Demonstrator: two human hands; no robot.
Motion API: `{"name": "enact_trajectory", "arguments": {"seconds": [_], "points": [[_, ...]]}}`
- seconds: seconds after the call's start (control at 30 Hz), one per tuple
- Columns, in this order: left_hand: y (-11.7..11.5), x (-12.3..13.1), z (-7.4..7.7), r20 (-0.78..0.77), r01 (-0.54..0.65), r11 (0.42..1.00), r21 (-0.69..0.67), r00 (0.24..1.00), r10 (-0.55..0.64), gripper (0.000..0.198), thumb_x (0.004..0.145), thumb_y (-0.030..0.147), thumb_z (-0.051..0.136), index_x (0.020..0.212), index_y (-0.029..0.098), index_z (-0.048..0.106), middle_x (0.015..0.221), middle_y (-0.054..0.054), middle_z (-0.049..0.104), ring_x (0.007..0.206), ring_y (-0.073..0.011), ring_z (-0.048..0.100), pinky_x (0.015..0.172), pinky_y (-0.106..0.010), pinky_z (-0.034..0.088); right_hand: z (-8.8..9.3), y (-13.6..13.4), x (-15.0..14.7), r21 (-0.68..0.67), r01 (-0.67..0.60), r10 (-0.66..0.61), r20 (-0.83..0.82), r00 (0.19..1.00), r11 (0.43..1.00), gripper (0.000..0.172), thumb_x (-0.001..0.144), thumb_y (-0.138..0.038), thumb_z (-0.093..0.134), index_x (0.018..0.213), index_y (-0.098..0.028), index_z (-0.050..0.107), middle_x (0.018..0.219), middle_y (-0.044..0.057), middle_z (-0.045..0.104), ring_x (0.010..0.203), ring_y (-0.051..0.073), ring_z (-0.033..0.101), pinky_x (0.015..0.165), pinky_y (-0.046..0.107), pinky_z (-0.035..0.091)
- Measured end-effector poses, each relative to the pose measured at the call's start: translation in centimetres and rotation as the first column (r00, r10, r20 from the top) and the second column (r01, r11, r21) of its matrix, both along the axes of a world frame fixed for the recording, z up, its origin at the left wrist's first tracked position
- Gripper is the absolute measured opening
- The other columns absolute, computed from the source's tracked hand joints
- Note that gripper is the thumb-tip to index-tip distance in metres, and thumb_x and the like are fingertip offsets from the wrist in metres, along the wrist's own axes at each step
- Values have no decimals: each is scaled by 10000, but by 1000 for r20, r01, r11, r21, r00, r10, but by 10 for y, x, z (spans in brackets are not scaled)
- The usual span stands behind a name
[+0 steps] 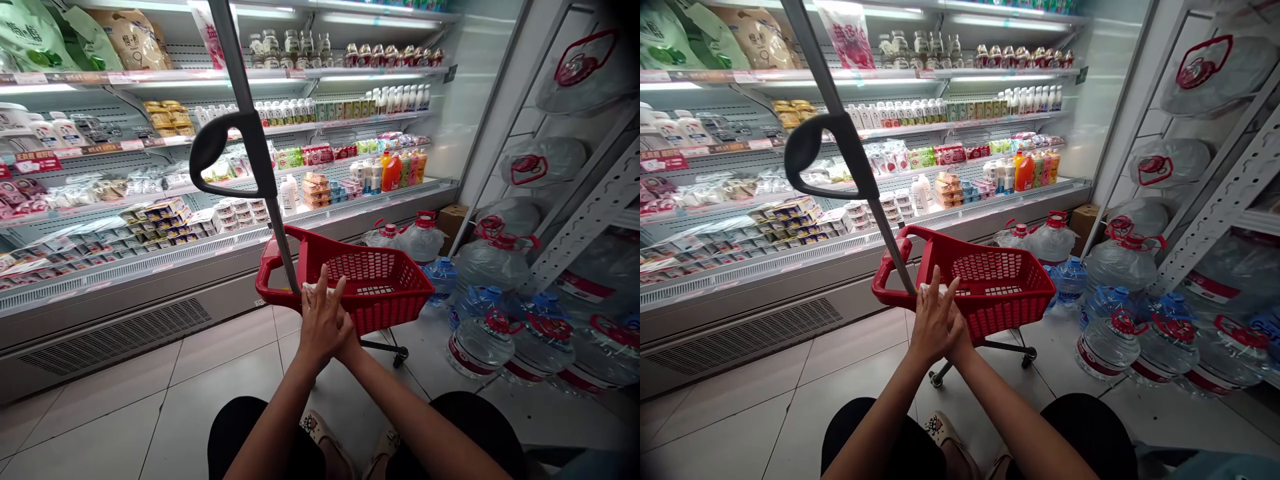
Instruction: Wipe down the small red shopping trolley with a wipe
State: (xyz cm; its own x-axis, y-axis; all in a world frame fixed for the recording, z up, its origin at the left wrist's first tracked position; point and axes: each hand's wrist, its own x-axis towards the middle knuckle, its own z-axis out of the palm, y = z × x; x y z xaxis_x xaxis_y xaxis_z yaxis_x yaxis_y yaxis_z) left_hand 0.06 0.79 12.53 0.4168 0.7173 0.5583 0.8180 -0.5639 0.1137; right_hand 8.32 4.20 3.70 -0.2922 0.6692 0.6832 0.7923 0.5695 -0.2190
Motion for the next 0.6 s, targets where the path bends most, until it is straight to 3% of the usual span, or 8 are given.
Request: {"name": "enact_trajectory", "arguments": {"seconds": [0.07,0.13,0.2,0.33,0.4,0.5,0.6], "points": [[-1,1,3,7,4,1000,-1,1000,-4,833,949,258,561,1680,317,165,1771,-64,-63,1627,-326,106,1276,-632,140,1,0,1,1,0,0,-27,1000,1000,627,1051,-233,406,1662,-290,277,1676,8,396,1573,217,313,1319,433,231],[0,1,1,-22,7,1000,5,1000,-7,797,967,268,541,1678,301,182,1772,-75,-43,1623,-324,138,1280,-629,133,-6,1,23,-3,5,-6,-60,998,1000,583,1051,-225,396,1633,-253,356,1635,28,465,1536,220,386,1314,451,243],[3,1,-4,-68,-5,1000,28,998,7,763,971,272,533,1669,271,227,1770,-95,15,1615,-320,181,1285,-624,121,-19,1,62,-23,50,-52,-93,994,998,569,1046,-182,352,1611,-226,398,1594,52,518,1502,210,440,1306,476,256],[9,3,-17,-129,-62,995,84,989,72,698,954,306,560,1613,174,375,1746,-150,135,1597,-314,245,1292,-611,132,-47,-3,147,-78,182,-191,-120,974,980,586,1045,-161,300,1614,-261,399,1583,39,532,1511,211,427,1281,508,297],[11,6,-22,-153,-77,993,91,984,90,664,955,328,554,1579,134,436,1729,-171,196,1580,-323,291,1294,-618,128,-56,-4,175,-97,269,-281,-157,947,958,578,1054,-190,306,1619,-276,392,1572,46,544,1505,231,437,1261,529,328],[13,11,-29,-183,-92,993,79,978,105,601,963,347,536,1514,108,526,1662,-193,373,1530,-352,385,1288,-660,100,-59,-4,178,-105,333,-348,-195,917,937,596,1055,-200,300,1645,-275,334,1586,65,526,1514,255,425,1236,557,362],[13,17,-33,-189,-109,991,74,974,122,583,967,349,525,1490,95,555,1573,-196,514,1496,-363,433,1282,-688,75,-50,-6,136,-76,255,-265,-173,949,964,649,1038,-148,287,1668,-300,251,1616,31,490,1533,217,394,1259,514,348]]}}
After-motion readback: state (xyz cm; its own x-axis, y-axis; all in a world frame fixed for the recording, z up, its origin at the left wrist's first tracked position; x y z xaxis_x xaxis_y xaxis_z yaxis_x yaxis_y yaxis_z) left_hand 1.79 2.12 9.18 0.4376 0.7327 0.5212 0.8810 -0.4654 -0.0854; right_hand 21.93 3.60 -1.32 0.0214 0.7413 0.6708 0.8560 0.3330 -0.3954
